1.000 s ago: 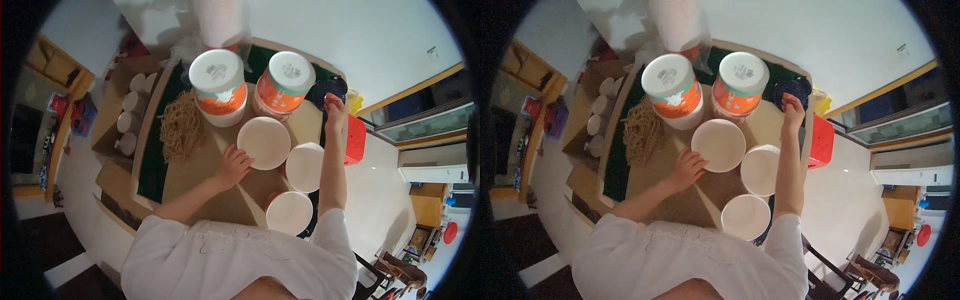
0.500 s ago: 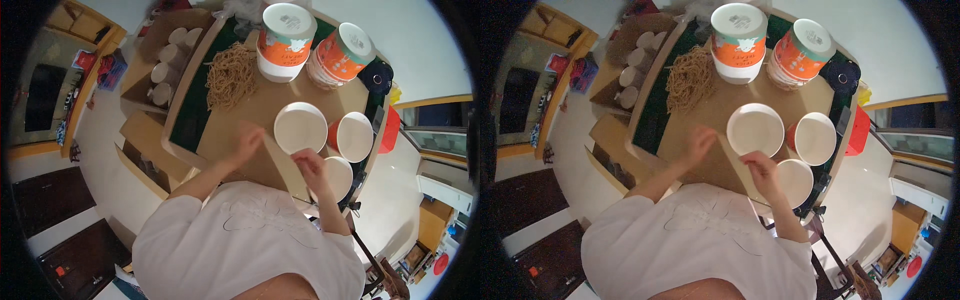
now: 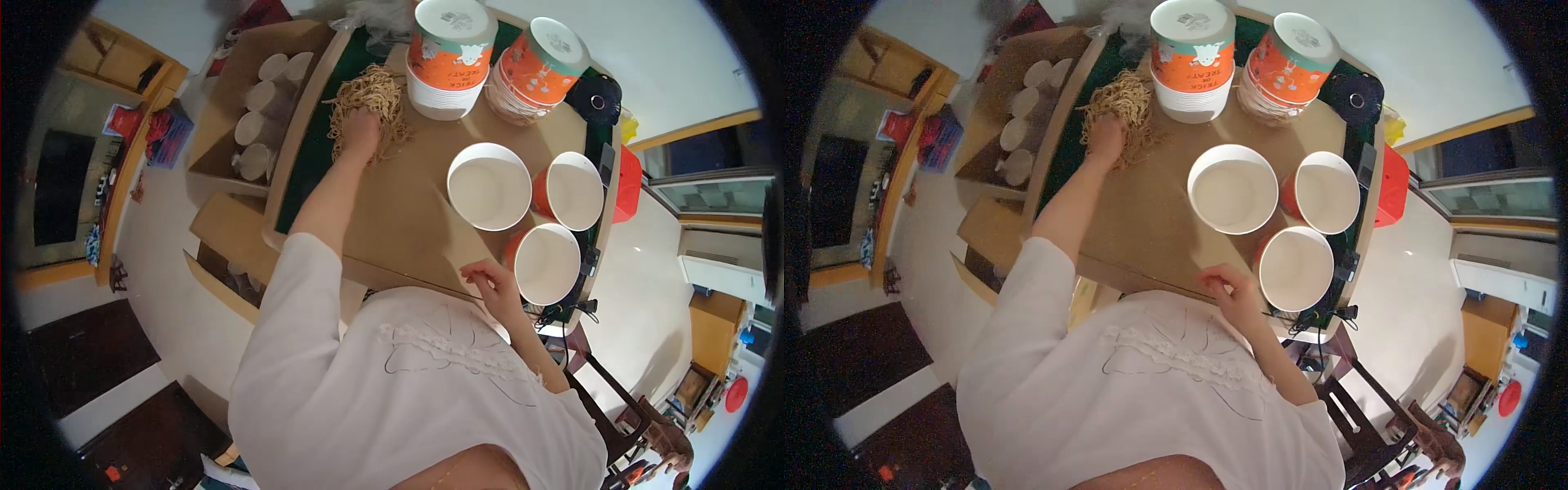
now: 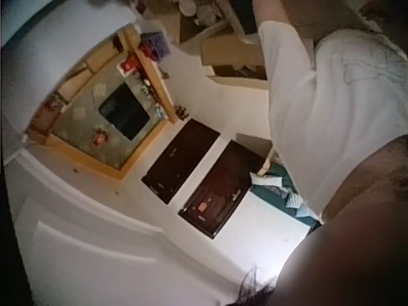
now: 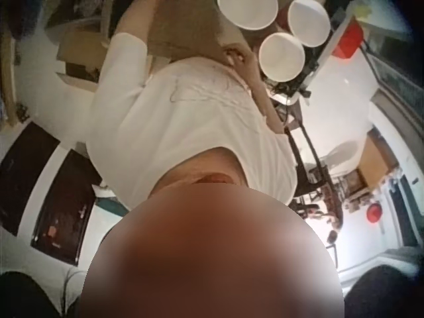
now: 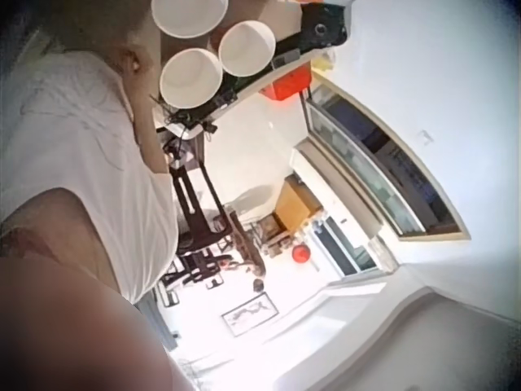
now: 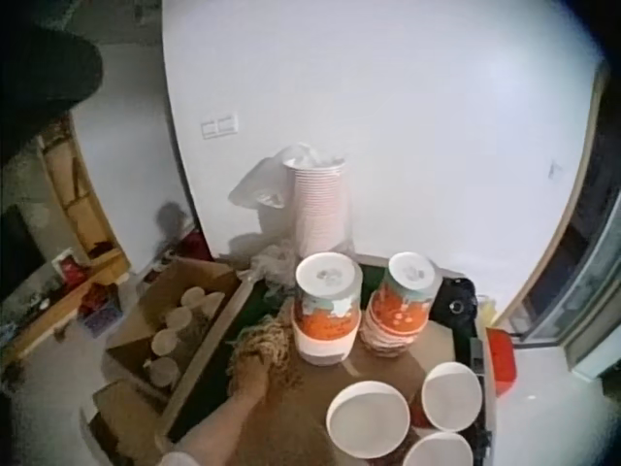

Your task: Putting rubber bands around paper cups containing noodles as part of a packaging process.

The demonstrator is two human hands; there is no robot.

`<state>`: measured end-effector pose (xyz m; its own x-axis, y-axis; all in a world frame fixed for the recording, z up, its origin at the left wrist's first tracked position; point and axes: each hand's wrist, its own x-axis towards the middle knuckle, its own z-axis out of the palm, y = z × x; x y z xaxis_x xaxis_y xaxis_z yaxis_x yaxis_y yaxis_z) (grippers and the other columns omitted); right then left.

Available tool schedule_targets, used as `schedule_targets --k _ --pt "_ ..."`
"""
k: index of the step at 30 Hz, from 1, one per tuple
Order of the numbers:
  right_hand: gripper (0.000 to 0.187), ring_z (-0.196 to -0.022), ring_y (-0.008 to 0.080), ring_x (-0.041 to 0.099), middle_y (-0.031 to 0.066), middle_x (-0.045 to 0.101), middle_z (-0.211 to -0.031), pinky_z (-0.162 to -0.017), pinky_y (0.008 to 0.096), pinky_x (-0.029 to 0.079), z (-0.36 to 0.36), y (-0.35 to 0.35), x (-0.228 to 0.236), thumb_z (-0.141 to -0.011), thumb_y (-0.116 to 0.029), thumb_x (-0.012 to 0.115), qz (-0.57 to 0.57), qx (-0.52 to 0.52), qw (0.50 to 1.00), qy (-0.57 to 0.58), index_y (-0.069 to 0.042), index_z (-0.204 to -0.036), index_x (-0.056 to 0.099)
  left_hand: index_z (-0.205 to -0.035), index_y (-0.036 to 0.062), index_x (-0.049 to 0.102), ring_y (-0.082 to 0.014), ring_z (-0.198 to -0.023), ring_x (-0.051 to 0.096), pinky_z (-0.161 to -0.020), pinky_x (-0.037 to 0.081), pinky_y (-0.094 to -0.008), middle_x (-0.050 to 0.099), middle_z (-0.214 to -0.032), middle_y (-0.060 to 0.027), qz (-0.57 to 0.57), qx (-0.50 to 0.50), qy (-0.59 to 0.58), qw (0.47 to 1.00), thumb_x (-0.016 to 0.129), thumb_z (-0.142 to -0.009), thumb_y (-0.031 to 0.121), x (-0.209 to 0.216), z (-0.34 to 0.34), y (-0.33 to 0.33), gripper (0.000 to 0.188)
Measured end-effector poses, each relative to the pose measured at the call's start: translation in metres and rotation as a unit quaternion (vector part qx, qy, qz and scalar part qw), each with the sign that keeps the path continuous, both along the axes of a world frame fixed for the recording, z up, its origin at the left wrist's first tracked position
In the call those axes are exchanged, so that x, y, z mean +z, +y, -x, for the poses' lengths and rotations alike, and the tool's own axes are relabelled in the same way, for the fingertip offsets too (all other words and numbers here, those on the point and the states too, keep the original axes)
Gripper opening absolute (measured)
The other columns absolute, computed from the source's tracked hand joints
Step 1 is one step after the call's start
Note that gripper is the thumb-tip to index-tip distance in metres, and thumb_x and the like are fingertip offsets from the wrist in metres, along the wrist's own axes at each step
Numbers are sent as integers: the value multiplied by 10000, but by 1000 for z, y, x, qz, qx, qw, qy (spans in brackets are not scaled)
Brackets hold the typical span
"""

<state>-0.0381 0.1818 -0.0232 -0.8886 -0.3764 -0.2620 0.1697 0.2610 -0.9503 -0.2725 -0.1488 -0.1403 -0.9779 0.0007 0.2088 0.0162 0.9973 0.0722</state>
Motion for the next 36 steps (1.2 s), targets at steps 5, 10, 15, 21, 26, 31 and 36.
schedule_targets --k 5,10,15,21,26,31,36 --pt "162 -809 132 601 67 622 -898 -732 245 488 -2 6 12 -869 57 476 25 -34 999 22 11 -939 616 -787 35 644 -154 -710 551 -634 445 -301 582 -778 -72 -462 -68 163 869 636 -797 77 108 7 -9 43" --pt "225 -877 160 579 91 590 -936 -774 254 460 21 -8 38 -835 133 459 6 -51 987 155 5 -930 619 -876 45 663 -43 -733 561 -675 436 -177 646 -814 5 -554 -122 253 784 653 -834 95 269 -58 13 66" --pt "217 -875 202 578 111 597 -976 -773 266 444 38 -40 88 -825 83 521 110 -144 929 321 -16 -987 627 -824 64 659 -65 -651 555 -586 444 -207 642 -760 -8 -403 -96 55 909 682 -794 97 285 -133 57 50" --pt "198 -795 79 570 29 638 -888 -740 218 460 21 -60 32 -893 -132 584 223 -138 963 -67 1 -1034 625 -794 59 629 -206 -599 562 -528 434 -311 579 -701 -78 -387 -124 -66 911 672 -758 90 187 -205 114 64" --pt "189 -781 82 581 27 639 -860 -731 223 481 5 -47 -3 -898 -177 581 227 -165 945 -165 -15 -974 642 -775 83 610 -282 -721 583 -622 464 -404 596 -765 -77 -300 -137 -78 941 652 -757 146 148 -229 138 77" --pt "199 -788 101 592 36 636 -879 -738 249 497 3 -40 -11 -902 -202 572 237 -204 913 -261 -21 -948 641 -757 77 598 -287 -724 583 -632 460 -416 594 -754 -84 -302 -149 -104 936 635 -756 137 145 -236 151 70" --pt "210 -765 108 580 43 611 -838 -720 258 483 10 -26 4 -946 -197 483 347 -271 854 -277 -17 -973 588 -749 63 590 -295 -726 581 -636 458 -418 591 -737 -99 -288 -183 -145 929 630 -755 136 133 -246 149 84"
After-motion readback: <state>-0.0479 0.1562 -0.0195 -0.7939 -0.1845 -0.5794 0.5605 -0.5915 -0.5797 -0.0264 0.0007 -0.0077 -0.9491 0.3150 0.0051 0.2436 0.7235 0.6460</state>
